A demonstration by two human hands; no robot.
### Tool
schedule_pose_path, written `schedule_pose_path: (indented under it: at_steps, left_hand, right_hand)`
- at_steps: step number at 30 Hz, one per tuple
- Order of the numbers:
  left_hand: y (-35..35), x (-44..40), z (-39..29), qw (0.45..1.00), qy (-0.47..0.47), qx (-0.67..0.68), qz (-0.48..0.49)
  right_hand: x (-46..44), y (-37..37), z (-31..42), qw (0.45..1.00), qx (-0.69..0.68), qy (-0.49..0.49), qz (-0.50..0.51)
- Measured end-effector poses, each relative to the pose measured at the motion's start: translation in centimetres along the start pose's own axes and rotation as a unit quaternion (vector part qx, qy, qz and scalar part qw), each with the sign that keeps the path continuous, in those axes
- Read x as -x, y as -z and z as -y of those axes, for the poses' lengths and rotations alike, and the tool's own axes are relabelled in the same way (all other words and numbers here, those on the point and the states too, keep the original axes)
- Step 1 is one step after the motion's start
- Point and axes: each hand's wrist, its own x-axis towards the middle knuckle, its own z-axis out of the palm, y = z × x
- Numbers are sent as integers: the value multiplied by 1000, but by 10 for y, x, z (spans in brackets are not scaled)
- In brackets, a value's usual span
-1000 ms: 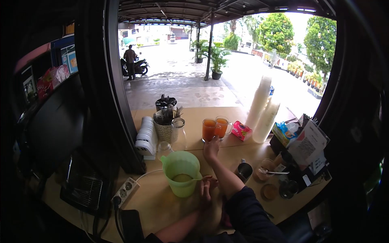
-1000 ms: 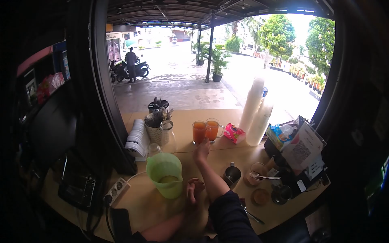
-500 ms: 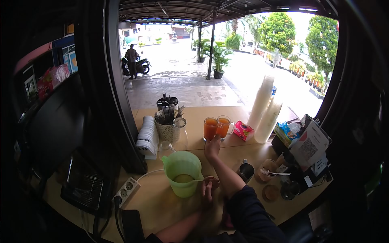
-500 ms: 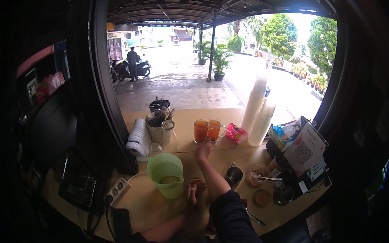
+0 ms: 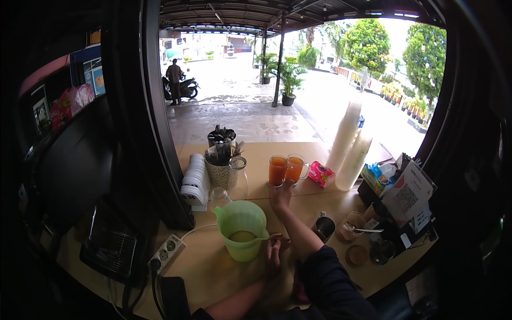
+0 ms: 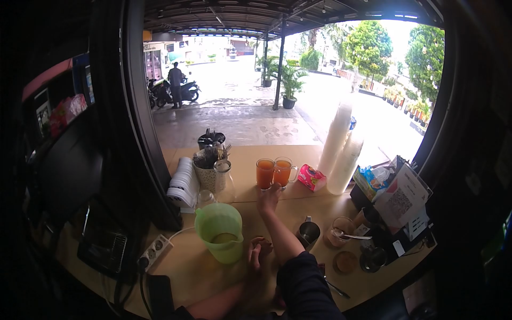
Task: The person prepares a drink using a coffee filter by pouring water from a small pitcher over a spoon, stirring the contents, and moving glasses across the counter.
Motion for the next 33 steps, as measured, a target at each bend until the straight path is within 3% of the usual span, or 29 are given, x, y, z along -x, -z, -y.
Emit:
schedule_pose_path:
  at_steps: [6, 8, 12, 14, 17, 21, 23, 33]
  left_hand:
    - [5, -3, 6, 1000, -1, 2, 4]
    - [4, -4, 9, 1000, -2, 15, 1]
    - [2, -2, 6, 1000, 8, 4, -12]
    - [-1, 0, 1, 1000, 10, 12, -13]
    - [-2, -1, -3, 999, 12, 28, -13]
    - [0, -1, 0, 999, 13, 43, -9]
    - [2, -3, 2, 999, 12, 44, -6]
    - [3, -4, 4, 1000, 10, 28, 0]
  right_hand:
    - [-8, 15, 5, 985, 94, -63, -131]
    - [-9, 16, 0, 980, 81, 38, -177]
    - [-15, 15, -6, 983, 20, 40, -180]
    - [-29, 9, -22, 965, -11, 87, -247]
    - [-36, 8, -29, 956, -19, 78, -281]
    - [-42, 12, -27, 957, -45, 109, -265]
    - [-41, 14, -23, 972, -84, 33, -219]
    - [-52, 6, -37, 964, -85, 43, -250]
